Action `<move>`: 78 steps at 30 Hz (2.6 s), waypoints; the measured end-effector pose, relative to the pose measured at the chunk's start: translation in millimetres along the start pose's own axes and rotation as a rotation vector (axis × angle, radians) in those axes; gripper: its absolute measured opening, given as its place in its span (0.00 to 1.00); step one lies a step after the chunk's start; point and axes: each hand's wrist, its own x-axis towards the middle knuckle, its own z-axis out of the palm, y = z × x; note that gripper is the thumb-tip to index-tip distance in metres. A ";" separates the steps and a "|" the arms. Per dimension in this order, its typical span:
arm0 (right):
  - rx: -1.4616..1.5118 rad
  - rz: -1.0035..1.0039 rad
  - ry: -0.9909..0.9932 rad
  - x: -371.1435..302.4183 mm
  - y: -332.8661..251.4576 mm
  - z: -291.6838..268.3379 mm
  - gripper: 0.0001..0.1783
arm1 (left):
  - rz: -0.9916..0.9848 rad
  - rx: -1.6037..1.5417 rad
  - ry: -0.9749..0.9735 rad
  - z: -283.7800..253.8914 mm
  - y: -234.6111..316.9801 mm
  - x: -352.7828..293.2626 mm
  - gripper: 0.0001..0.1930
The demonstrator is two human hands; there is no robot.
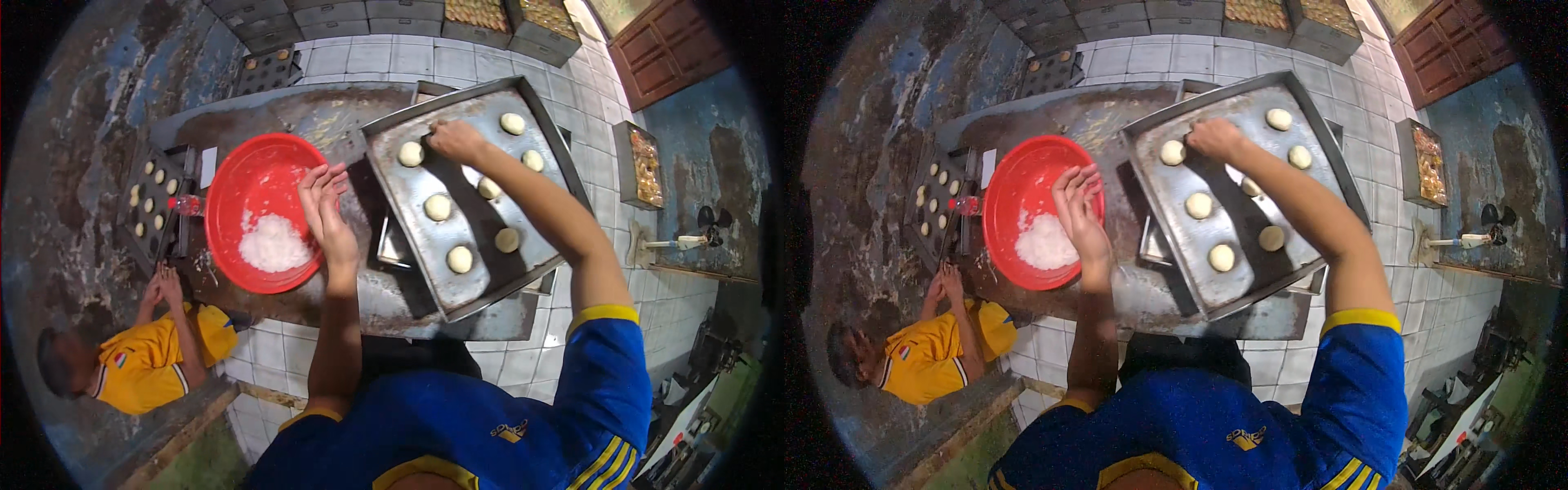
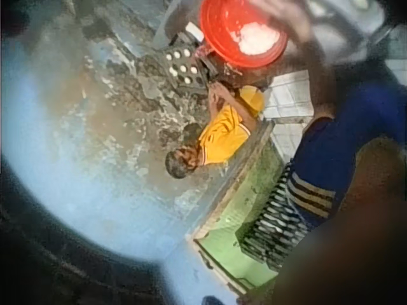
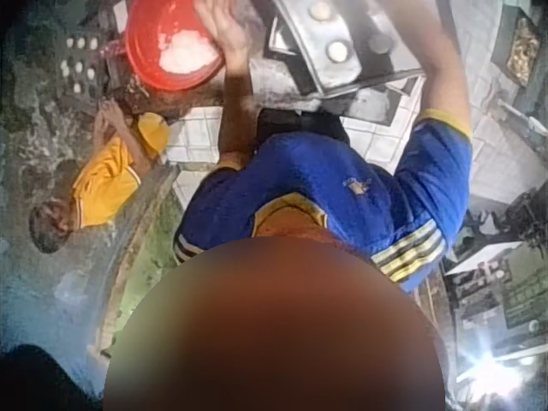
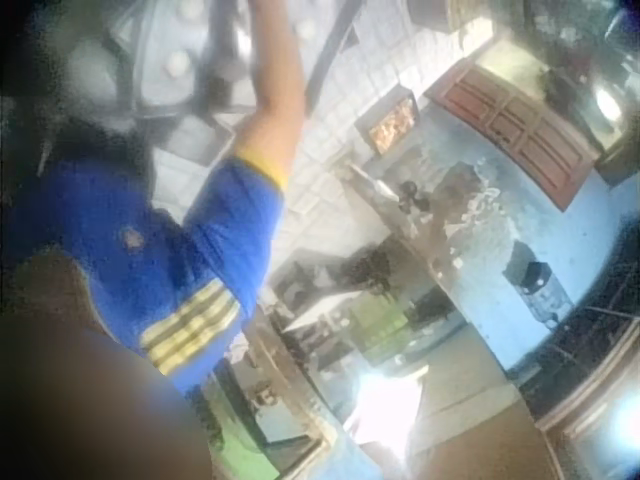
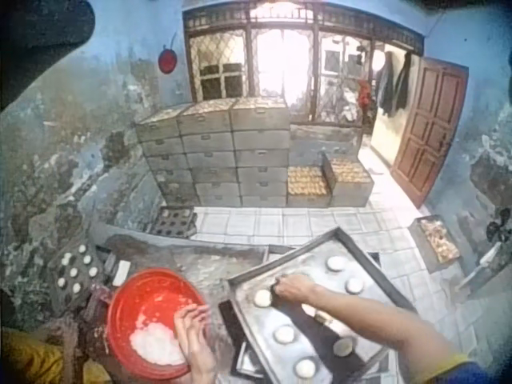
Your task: The person forms portions of dough into balls, presses them into a bowl of white granules, and arranges them on a metal tray.
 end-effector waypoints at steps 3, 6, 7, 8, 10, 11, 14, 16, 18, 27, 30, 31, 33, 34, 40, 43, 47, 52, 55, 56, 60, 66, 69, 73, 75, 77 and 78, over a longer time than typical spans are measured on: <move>0.289 0.053 -0.276 24.3 -3.0 -57.6 0.15 | -0.066 0.020 0.012 -39.7 22.0 2.6 0.20; 1.052 0.076 -0.330 10.8 -39.8 -109.5 0.17 | -0.170 0.096 -0.169 -43.9 35.6 0.0 0.24; 1.241 0.073 -0.246 4.6 -73.6 -132.2 0.16 | -0.208 0.227 -0.218 -44.0 28.7 -4.2 0.25; 1.432 0.080 -0.159 -3.2 -112.3 -151.6 0.14 | -0.255 0.217 -0.235 -37.4 30.7 -7.9 0.24; 1.443 0.186 0.062 -10.3 -179.1 -175.6 0.13 | -0.154 0.173 -0.158 -31.4 49.1 -8.0 0.21; 1.495 0.215 0.190 -11.6 -213.4 -191.0 0.13 | -0.119 0.134 -0.061 -39.0 52.1 -4.0 0.20; 1.809 0.189 0.552 -7.3 -286.8 -210.3 0.14 | 0.006 0.029 0.161 -59.8 81.5 10.9 0.25; 1.828 0.244 0.791 7.2 -322.3 -216.6 0.12 | 0.006 -0.014 0.247 -81.3 85.1 20.7 0.28; 1.736 0.293 1.004 35.3 -356.6 -214.3 0.10 | 0.059 0.017 0.205 -99.9 94.0 20.6 0.29; 1.769 0.307 0.407 77.9 -382.4 -251.3 0.24 | -0.229 -0.383 0.057 -238.9 126.5 21.0 0.12; 1.652 -0.124 0.120 87.5 -399.7 -281.2 0.20 | -0.119 -0.162 -0.087 -291.0 91.4 18.7 0.14; 1.632 -0.205 0.029 94.5 -408.2 -292.0 0.19 | -0.074 -0.125 -0.262 -312.8 67.2 13.7 0.16; 1.236 -0.222 0.173 119.2 -423.0 -274.2 0.23 | 0.168 0.206 -0.214 -326.0 63.9 0.7 0.21; 0.991 -0.235 0.307 132.2 -427.8 -269.3 0.24 | 0.284 0.377 -0.154 -334.8 63.7 -4.4 0.24; 0.856 0.039 0.063 219.5 -407.8 -82.6 0.32 | 0.121 0.785 -0.046 -403.7 97.2 -11.3 0.18; 0.657 -0.161 -0.018 227.4 -431.4 3.4 0.38 | -0.023 1.063 0.002 -441.8 99.6 -20.7 0.16; 0.580 -0.271 0.004 219.2 -472.8 8.9 0.38 | -0.209 1.321 0.223 -476.9 89.3 -31.5 0.15; 0.577 -0.333 0.136 236.3 -492.8 22.2 0.26 | -0.133 1.180 0.301 -504.6 73.7 -55.1 0.12; 0.506 -0.335 0.114 250.3 -489.7 17.3 0.18 | -0.133 1.048 0.317 -509.6 69.0 -57.0 0.12; 0.503 -0.334 0.113 254.9 -487.2 18.0 0.18 | -0.134 1.005 0.291 -504.7 71.1 -54.2 0.13; 0.758 -0.251 0.052 266.2 -458.9 29.3 0.16 | -0.227 0.826 0.252 -479.8 77.8 -36.4 0.13; 2.141 0.121 -0.532 230.6 -448.2 -52.9 0.18 | -0.253 0.820 0.169 -459.7 56.4 -12.9 0.12; 2.088 0.103 -0.394 202.1 -445.1 -118.3 0.20 | -0.246 0.780 0.115 -439.0 47.5 2.2 0.15; 1.605 -0.037 0.118 171.1 -452.9 -179.9 0.18 | -0.174 0.612 0.019 -395.5 55.3 21.8 0.19; 1.050 -0.224 0.470 158.7 -457.3 -195.4 0.21 | -0.149 0.515 -0.043 -381.9 48.2 31.8 0.22; 0.675 -0.303 0.520 144.5 -458.8 -206.3 0.30 | -0.128 0.488 -0.064 -373.4 47.0 40.8 0.23; 0.528 -0.337 0.544 139.3 -456.5 -216.7 0.33 | -0.113 0.471 -0.077 -369.8 48.2 44.6 0.23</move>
